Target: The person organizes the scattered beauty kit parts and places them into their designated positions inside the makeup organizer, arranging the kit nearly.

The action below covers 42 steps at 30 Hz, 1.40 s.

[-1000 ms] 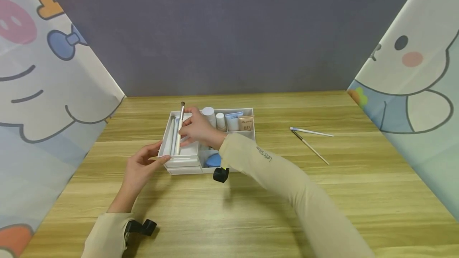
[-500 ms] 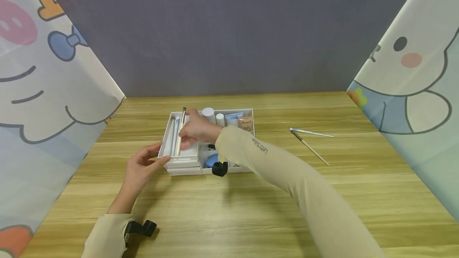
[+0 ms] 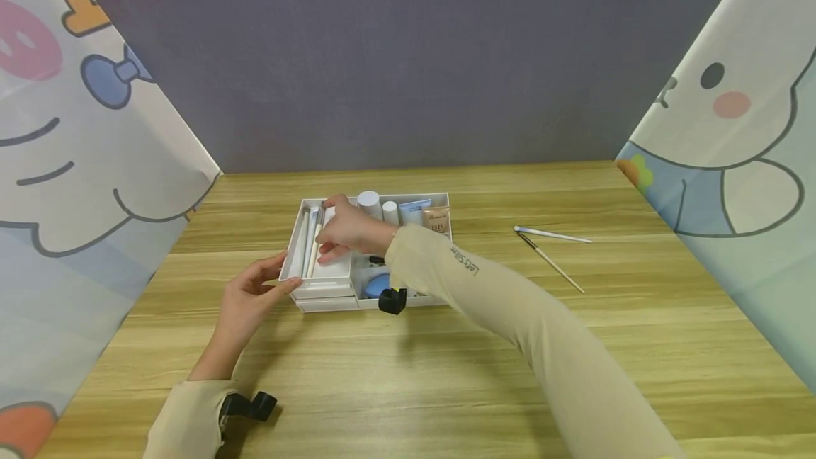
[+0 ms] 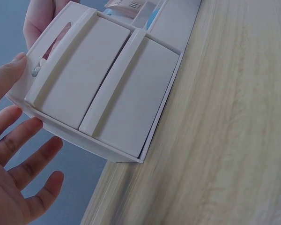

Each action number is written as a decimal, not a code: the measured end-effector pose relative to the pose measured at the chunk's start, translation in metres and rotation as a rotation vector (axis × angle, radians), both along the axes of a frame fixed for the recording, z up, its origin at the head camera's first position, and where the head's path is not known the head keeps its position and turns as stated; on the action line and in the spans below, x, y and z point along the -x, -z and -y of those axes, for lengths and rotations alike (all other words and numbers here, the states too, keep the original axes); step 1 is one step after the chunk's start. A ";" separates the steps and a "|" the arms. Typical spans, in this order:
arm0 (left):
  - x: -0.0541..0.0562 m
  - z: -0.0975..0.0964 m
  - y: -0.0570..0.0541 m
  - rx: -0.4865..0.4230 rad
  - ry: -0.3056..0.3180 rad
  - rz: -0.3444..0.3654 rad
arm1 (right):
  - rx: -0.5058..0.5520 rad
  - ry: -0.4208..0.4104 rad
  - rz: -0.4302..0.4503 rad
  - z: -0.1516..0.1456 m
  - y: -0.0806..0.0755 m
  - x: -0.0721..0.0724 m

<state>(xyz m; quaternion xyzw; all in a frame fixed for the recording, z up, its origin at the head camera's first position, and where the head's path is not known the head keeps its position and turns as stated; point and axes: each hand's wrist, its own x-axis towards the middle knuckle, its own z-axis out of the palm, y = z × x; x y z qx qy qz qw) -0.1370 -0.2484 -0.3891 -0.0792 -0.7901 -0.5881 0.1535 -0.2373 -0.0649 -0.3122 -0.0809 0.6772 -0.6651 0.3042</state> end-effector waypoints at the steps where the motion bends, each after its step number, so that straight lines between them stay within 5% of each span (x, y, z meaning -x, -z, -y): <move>1: 0.000 0.000 0.000 -0.001 0.002 -0.002 | 0.005 -0.002 -0.001 0.000 0.000 0.000; 18: 0.000 0.001 0.001 0.011 -0.009 0.016 | 0.249 -0.067 -0.141 -0.022 0.016 -0.006; 27: 0.000 -0.001 0.000 0.014 -0.014 0.017 | 0.340 -0.117 -0.170 -0.047 0.013 -0.015; 42: 0.000 0.000 0.001 0.006 -0.013 0.021 | 0.345 -0.157 -0.211 -0.092 0.013 -0.022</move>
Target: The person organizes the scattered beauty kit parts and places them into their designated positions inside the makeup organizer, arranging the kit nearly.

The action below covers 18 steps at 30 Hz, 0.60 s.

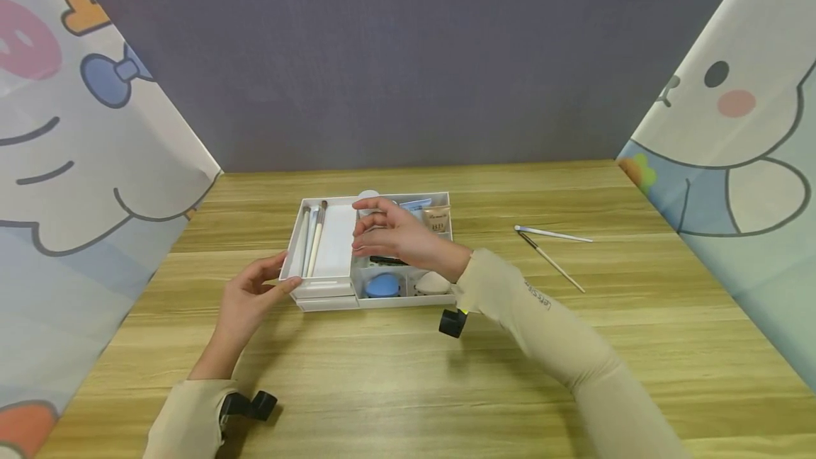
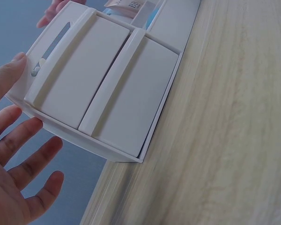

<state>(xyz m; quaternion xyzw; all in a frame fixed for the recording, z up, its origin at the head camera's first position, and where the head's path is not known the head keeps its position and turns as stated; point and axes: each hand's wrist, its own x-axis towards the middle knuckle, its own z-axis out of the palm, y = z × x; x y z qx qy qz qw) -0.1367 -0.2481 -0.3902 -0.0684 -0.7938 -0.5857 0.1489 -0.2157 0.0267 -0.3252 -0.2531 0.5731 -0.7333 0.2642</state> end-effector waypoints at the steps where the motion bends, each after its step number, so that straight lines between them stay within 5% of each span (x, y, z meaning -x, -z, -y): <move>1: 0.000 0.000 0.000 0.000 0.002 -0.001 | -0.004 0.000 -0.002 -0.004 0.000 0.000; 18: -0.001 -0.001 -0.002 0.002 0.004 0.004 | -0.071 0.063 -0.069 -0.072 0.000 0.004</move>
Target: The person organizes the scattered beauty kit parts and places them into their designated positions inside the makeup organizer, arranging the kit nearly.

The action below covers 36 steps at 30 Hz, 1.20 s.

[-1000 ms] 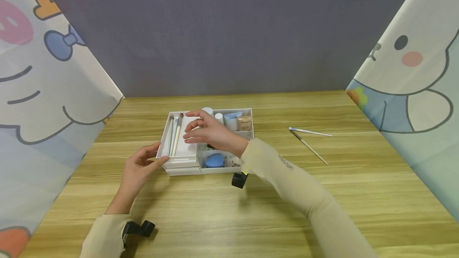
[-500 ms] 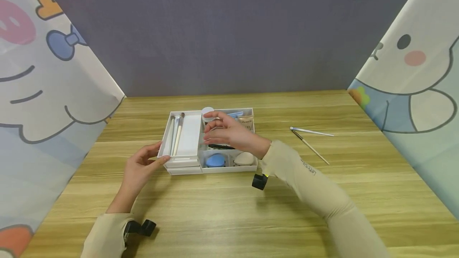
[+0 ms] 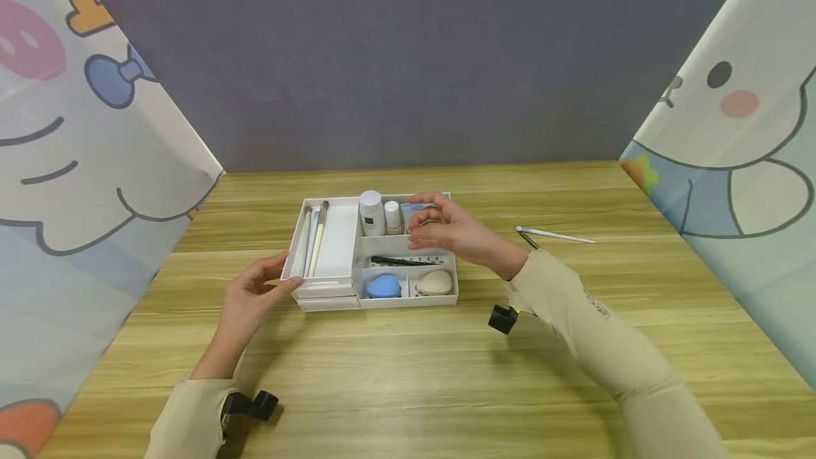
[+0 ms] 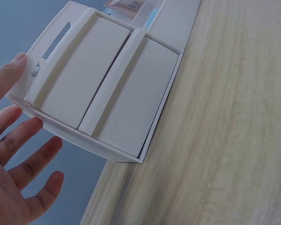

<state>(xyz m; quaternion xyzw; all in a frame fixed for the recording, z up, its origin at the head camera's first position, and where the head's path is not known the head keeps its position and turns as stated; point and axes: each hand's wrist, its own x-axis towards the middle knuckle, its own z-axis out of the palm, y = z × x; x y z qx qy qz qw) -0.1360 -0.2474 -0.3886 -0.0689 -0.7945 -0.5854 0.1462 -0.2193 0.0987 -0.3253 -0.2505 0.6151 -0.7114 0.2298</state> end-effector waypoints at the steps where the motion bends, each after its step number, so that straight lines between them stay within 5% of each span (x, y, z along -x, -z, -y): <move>1: 0.000 0.000 0.000 -0.001 -0.001 0.000 | -0.008 0.001 -0.005 -0.003 0.000 0.000; 36: -0.001 0.001 0.000 0.027 -0.013 0.002 | -0.329 0.159 -0.091 -0.127 0.030 0.004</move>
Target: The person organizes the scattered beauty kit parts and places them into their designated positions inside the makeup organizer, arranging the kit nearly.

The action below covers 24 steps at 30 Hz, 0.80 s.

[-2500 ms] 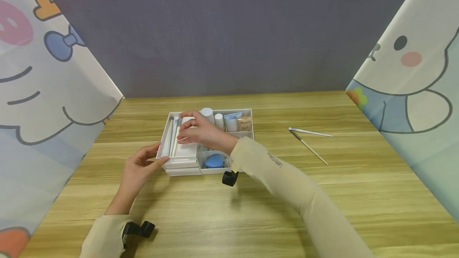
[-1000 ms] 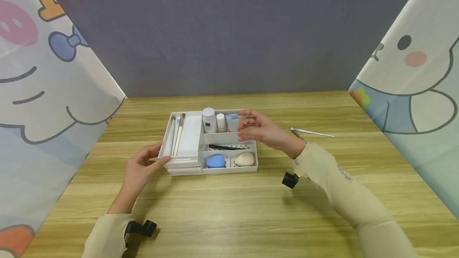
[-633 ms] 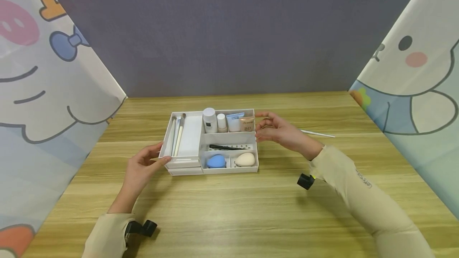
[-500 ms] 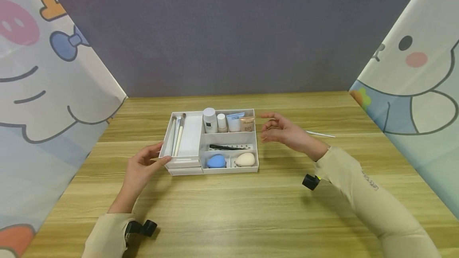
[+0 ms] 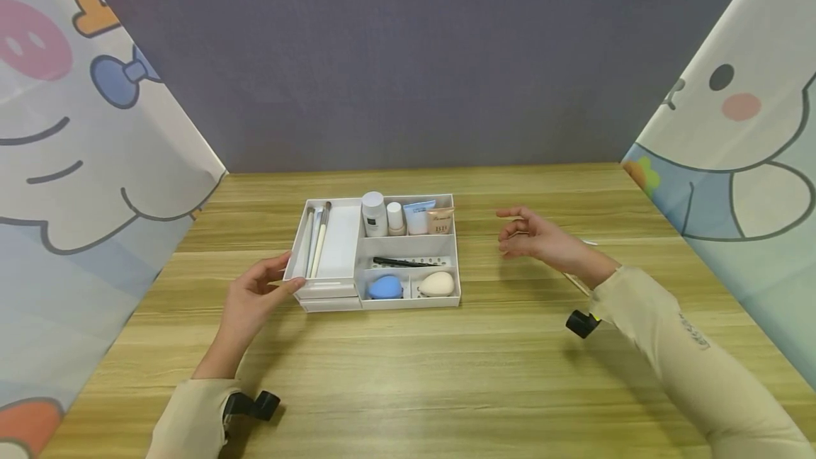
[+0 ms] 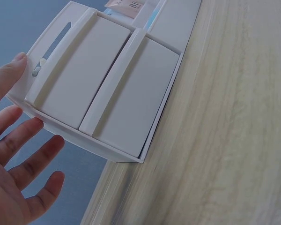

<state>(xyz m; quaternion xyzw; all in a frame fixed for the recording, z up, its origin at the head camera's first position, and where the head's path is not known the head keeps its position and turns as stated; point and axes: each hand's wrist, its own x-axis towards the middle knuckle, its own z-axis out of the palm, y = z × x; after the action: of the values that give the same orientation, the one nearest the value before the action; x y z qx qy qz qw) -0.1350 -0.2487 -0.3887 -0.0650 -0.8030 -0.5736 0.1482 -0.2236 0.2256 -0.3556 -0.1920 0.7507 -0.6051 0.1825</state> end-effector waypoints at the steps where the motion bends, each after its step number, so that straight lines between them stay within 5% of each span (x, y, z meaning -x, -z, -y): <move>1: 0.000 0.000 0.000 -0.001 0.000 -0.001 | -0.012 0.000 -0.003 -0.003 0.000 0.000; 24: -0.001 0.000 0.000 -0.012 0.001 0.000 | -0.244 0.059 -0.008 -0.063 0.014 -0.002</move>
<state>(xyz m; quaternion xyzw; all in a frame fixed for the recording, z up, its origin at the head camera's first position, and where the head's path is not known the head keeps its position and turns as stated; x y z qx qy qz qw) -0.1340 -0.2484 -0.3886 -0.0648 -0.7993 -0.5787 0.1484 -0.2212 0.2883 -0.3700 -0.1486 0.8249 -0.5135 0.1838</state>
